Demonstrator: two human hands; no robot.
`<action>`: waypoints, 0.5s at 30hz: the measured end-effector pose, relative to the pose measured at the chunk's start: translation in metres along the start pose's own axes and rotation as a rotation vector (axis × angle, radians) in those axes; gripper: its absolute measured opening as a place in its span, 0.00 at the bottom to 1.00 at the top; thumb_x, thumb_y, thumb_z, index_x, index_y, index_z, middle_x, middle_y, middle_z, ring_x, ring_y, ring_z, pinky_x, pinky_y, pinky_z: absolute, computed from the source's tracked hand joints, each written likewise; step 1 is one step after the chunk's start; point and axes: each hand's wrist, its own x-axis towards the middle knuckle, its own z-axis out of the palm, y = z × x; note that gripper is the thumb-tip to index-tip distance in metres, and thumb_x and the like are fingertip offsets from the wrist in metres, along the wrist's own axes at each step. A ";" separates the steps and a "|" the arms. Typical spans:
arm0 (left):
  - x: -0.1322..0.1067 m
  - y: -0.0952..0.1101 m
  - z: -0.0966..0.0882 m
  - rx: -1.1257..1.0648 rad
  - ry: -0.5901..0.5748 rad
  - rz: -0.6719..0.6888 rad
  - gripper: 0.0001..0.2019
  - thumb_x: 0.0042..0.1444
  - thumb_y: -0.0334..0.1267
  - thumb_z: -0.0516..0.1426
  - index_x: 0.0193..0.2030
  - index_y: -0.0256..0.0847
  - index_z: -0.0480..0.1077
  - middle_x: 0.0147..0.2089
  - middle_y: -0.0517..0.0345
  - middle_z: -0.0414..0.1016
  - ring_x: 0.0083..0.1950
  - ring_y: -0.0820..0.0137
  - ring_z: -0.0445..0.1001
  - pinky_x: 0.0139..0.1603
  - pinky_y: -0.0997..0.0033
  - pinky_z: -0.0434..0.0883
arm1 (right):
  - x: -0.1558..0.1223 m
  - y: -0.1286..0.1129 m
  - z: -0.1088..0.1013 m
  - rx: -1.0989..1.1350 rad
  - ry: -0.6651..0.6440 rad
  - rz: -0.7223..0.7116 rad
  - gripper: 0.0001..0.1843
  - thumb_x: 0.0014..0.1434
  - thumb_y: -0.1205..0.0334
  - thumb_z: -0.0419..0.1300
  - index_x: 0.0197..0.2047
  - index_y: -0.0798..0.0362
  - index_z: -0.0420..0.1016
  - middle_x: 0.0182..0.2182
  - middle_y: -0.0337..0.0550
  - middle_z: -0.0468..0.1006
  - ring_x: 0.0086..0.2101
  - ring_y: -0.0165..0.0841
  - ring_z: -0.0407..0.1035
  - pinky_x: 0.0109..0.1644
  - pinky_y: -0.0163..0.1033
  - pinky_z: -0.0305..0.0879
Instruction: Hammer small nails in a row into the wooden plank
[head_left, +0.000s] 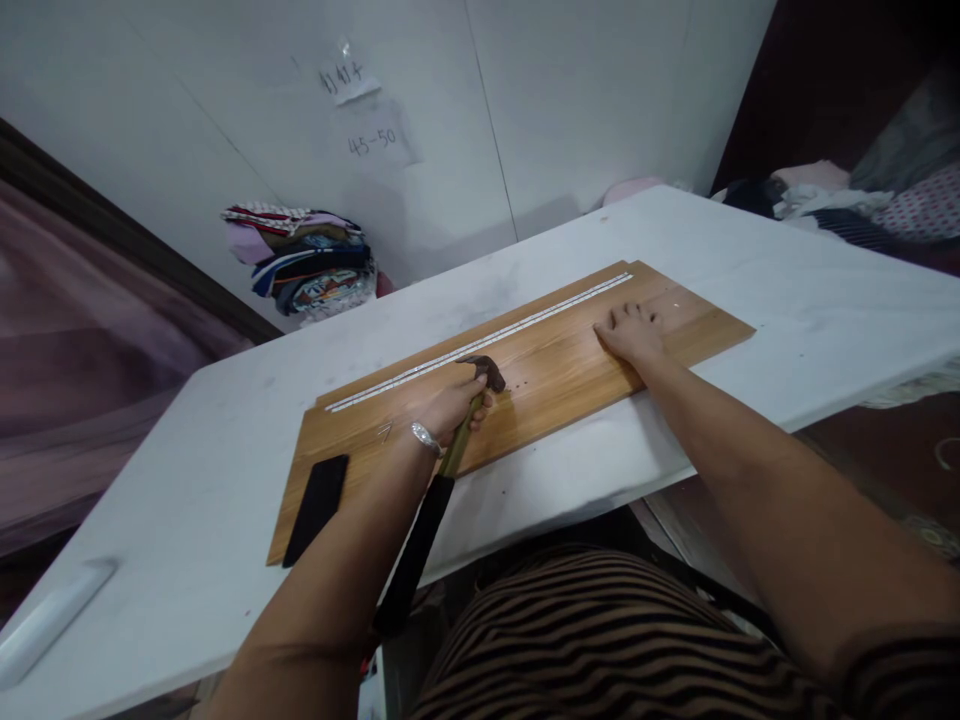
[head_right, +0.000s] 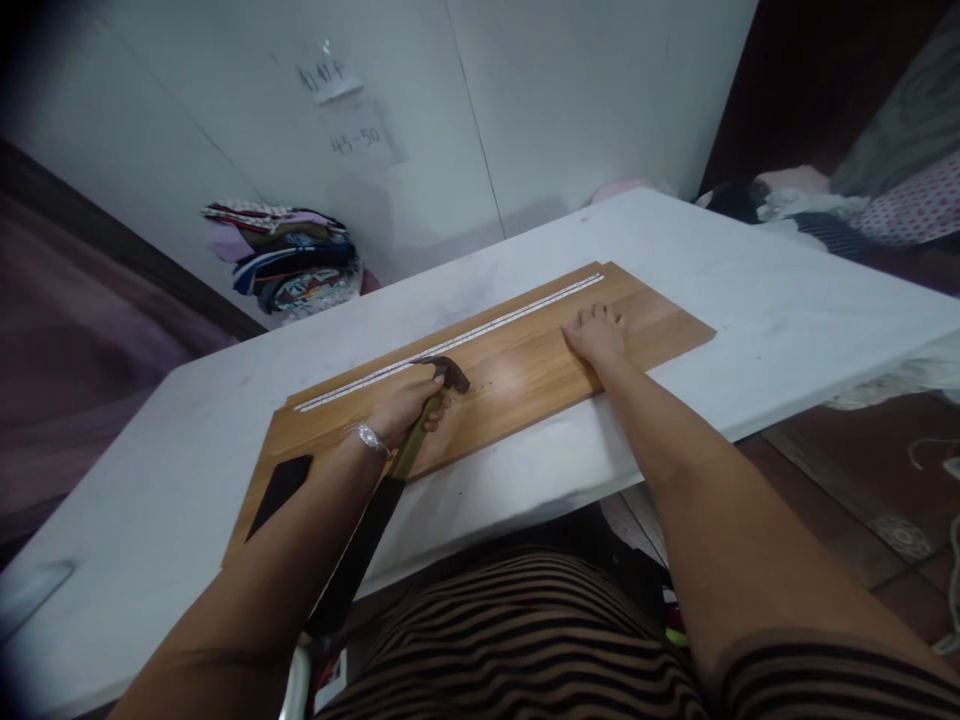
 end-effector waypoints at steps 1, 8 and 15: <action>0.000 -0.001 0.000 0.003 0.002 -0.003 0.13 0.63 0.45 0.58 0.34 0.37 0.67 0.26 0.60 0.70 0.17 0.80 0.60 0.14 0.81 0.57 | 0.000 0.000 0.000 0.000 0.001 0.002 0.32 0.67 0.46 0.42 0.59 0.59 0.72 0.63 0.62 0.68 0.63 0.51 0.55 0.64 0.58 0.49; -0.002 -0.001 0.003 0.007 0.008 -0.010 0.13 0.63 0.45 0.59 0.34 0.37 0.67 0.25 0.60 0.69 0.17 0.80 0.60 0.14 0.81 0.57 | 0.003 0.001 0.002 0.001 -0.006 0.003 0.32 0.67 0.45 0.43 0.60 0.59 0.72 0.63 0.62 0.67 0.63 0.51 0.54 0.64 0.59 0.47; -0.004 0.004 0.003 0.017 0.012 -0.010 0.12 0.67 0.42 0.54 0.34 0.37 0.65 0.26 0.60 0.69 0.17 0.81 0.59 0.14 0.82 0.55 | 0.003 0.002 0.002 -0.005 -0.011 0.005 0.33 0.67 0.44 0.43 0.60 0.59 0.72 0.64 0.63 0.66 0.64 0.51 0.54 0.64 0.59 0.47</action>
